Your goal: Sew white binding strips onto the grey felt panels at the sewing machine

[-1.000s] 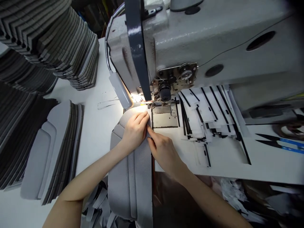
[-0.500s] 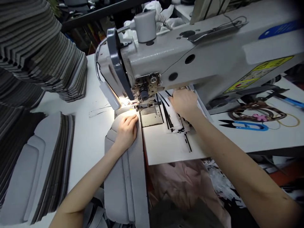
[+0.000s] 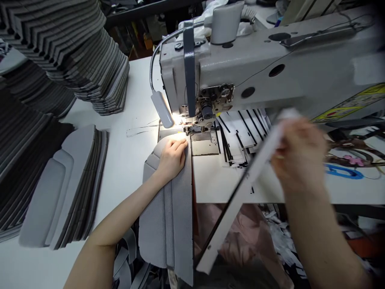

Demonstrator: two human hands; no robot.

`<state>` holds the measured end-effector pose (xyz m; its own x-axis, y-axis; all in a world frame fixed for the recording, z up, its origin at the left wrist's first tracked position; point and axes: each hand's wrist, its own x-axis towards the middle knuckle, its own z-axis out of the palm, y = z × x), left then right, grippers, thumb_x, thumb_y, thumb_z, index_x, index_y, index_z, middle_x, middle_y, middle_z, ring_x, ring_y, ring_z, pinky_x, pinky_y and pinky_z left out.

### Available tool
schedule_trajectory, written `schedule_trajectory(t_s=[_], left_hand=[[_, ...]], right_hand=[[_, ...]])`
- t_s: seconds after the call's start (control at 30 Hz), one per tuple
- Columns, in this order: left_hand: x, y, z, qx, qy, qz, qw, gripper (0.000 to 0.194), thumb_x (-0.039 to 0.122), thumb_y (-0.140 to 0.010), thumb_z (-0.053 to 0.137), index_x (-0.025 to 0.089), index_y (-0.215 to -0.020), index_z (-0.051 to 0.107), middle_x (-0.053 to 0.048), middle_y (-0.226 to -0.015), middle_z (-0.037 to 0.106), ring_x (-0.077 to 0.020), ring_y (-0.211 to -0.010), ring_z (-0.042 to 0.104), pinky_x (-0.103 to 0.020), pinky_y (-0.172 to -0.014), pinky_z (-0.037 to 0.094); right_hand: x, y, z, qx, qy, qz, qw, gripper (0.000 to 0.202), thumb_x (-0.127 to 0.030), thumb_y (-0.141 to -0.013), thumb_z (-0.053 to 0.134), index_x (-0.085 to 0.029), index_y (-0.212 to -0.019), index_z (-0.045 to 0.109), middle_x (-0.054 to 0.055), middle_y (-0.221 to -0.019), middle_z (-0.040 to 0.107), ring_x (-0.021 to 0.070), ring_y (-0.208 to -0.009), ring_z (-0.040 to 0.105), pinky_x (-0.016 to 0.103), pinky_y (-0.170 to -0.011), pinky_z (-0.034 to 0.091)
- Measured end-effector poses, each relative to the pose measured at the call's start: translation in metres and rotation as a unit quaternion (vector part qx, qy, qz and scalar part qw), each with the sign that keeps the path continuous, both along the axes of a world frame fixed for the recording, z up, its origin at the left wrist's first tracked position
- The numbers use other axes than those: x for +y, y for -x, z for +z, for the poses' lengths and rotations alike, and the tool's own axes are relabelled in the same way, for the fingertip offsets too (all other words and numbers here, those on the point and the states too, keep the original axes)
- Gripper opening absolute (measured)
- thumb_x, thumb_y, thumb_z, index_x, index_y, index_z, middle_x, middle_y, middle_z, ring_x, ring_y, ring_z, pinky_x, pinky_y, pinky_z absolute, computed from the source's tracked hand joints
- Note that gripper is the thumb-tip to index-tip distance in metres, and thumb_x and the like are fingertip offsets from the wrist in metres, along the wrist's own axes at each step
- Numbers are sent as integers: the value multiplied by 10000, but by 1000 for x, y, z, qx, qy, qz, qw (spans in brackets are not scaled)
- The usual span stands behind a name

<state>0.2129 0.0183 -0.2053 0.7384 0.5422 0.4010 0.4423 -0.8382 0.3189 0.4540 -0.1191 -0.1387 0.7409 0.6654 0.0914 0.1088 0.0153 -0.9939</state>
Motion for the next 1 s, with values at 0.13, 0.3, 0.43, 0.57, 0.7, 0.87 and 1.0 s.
schedule_trajectory(t_s=[0.13, 0.3, 0.43, 0.57, 0.7, 0.87, 1.0], left_hand=[[1, 1, -3, -51, 1, 37, 998, 219, 111, -938, 443, 159, -1099, 583, -111, -1122, 690, -233, -1027, 623, -407, -921, 531], [-2, 1, 3, -64, 28, 20, 997, 171, 172, -990, 410, 188, -1048, 571, -85, -1163, 686, -216, -1092, 627, -393, -960, 522], [-2, -1, 7, -41, 50, -3, 998, 184, 154, -965, 446, 181, -1056, 603, -73, -1134, 710, -223, -1079, 623, -391, -950, 522], [-2, -3, 7, -42, 42, 2, 998, 235, 98, -915, 461, 172, -1079, 612, -72, -1153, 708, -225, -1076, 614, -384, -946, 520], [-1, -4, 7, -35, 35, 0, 999, 268, 79, -893, 465, 166, -1096, 616, -68, -1154, 711, -223, -1069, 612, -382, -941, 520], [4, -5, 8, 6, 10, -24, 1000, 249, 87, -899, 441, 172, -1037, 629, -69, -1118, 720, -222, -1020, 620, -400, -916, 527], [5, -7, 9, 3, 7, -41, 999, 260, 41, -854, 436, 177, -981, 617, -60, -1127, 720, -227, -1033, 613, -403, -922, 524]], right_hand=[[61, 58, -26, 86, 104, 260, 956, 124, -241, -773, 617, -190, -706, 525, -63, -543, 520, 86, -481, 525, 191, -450, 454], [90, 94, -51, 67, 152, 239, 957, 339, -152, -704, 628, -185, -1024, 525, -121, -521, 526, 116, -423, 554, 209, -390, 475], [87, 92, -56, 28, 143, 202, 969, 406, -158, -708, 595, -198, -1087, 457, -115, -565, 560, 141, -446, 600, 221, -377, 488], [87, 93, -58, -1, 135, 208, 969, 382, -170, -720, 577, -209, -1074, 439, -109, -571, 571, 153, -450, 616, 230, -385, 492], [92, 93, -59, -25, 136, 197, 971, 356, -129, -746, 557, -202, -1077, 447, -104, -572, 567, 152, -462, 624, 226, -406, 492], [62, 93, -47, -50, 191, 256, 946, 375, -97, -856, 495, -132, -1228, 469, -61, -602, 576, 147, -461, 616, 221, -404, 487], [-8, 106, -39, -179, 228, 397, 871, 416, -94, -930, 380, -139, -1314, 533, 34, -730, 680, 171, -579, 668, 294, -563, 568]])
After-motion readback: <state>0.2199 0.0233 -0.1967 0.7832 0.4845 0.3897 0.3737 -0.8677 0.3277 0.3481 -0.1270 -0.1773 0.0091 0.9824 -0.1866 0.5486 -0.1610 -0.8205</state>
